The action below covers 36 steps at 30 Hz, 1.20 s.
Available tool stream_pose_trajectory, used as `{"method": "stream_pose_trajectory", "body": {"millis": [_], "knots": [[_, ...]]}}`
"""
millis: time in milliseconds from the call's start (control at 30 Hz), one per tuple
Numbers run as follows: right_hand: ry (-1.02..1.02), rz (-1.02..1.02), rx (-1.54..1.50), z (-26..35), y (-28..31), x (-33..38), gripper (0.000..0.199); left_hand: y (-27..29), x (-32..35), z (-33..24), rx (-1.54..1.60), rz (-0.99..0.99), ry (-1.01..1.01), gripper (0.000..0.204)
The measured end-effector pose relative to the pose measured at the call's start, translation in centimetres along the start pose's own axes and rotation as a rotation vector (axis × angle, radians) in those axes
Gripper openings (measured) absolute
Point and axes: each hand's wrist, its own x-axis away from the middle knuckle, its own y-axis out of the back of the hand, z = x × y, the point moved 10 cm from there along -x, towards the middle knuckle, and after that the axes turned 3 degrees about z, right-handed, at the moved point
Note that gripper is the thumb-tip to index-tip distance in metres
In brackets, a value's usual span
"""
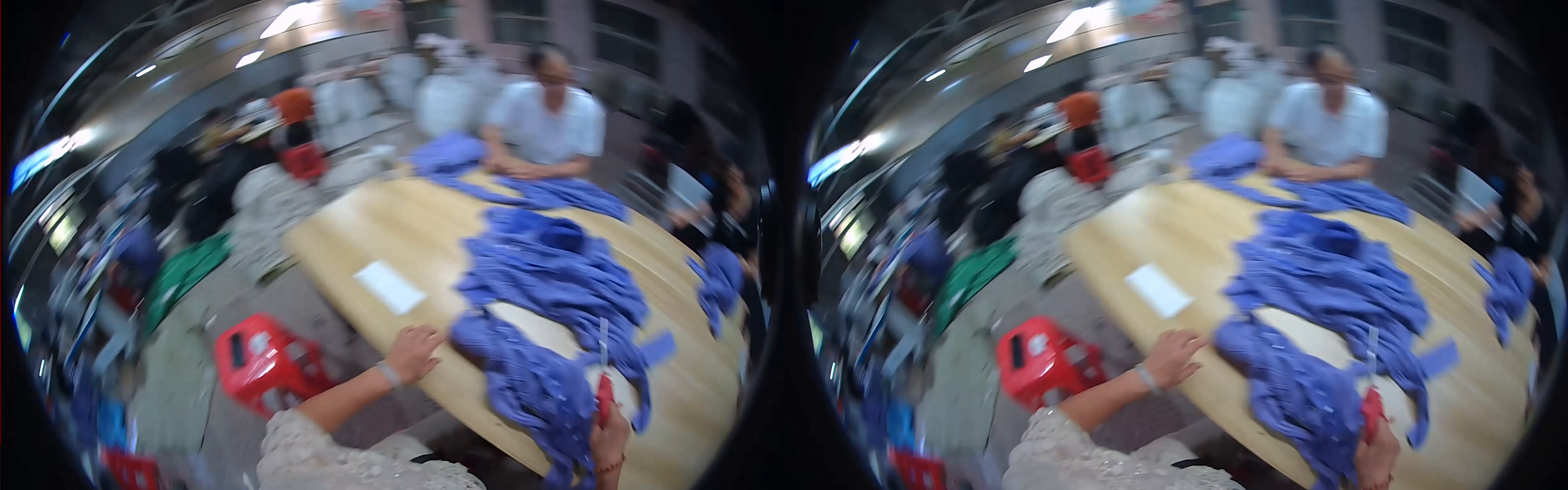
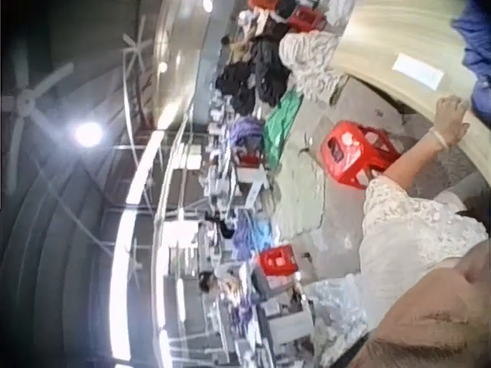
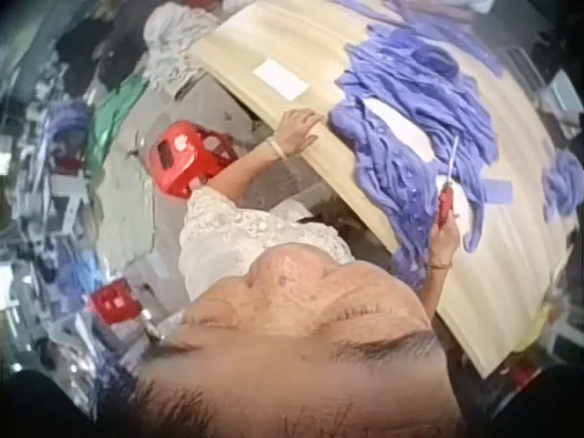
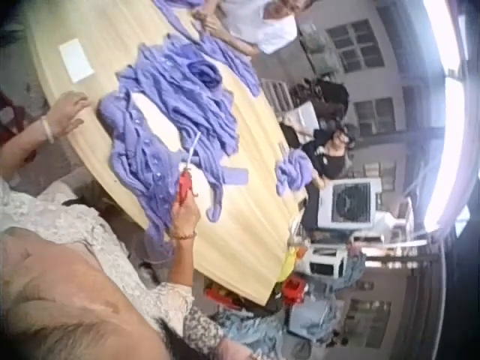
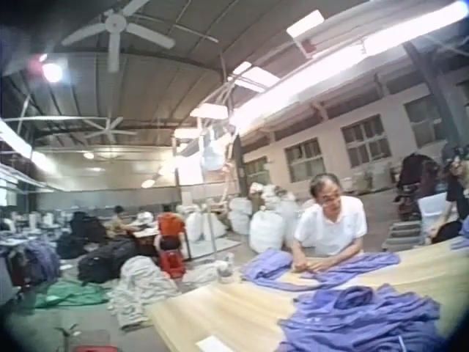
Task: Trimming excess fabric and loose threads from purple garments using scissors.
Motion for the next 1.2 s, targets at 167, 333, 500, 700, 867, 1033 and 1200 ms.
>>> {"method": "stream_pose_trajectory", "body": {"millis": [167,333,500,700,867,1033,1200], "knots": [[0.257,-0.018,0.079,3.5,-8.5,-4.1,0.032,15.5,13.9,11.7,-0.166,-0.392,0.471,0.085],[0.173,0.225,0.037,4.4,-11.1,-4.1,0.031,28.5,32.8,21.9,0.189,-0.944,0.86,0.085],[0.179,0.329,-0.057,7.6,-11.0,-2.9,0.04,43.9,48.1,22.0,0.589,-1.571,0.921,0.044],[0.212,-0.006,-0.218,2.4,-9.5,-5.6,0.035,41.5,41.4,28.6,0.732,-1.616,0.586,0.03],[0.106,0.174,-0.237,8.6,-12.9,-8.4,0.018,25.6,29.4,29.7,0.679,-0.915,0.809,0.035],[0.093,0.029,-0.089,2.5,-11.9,-7.1,0.026,-2.3,4.0,12.0,0.609,-0.112,0.394,0.038],[0.087,0.044,-0.152,2.7,-11.6,-4.7,0.029,-7.7,-2.9,-4.6,0.199,0.06,-0.089,0.075]]}}
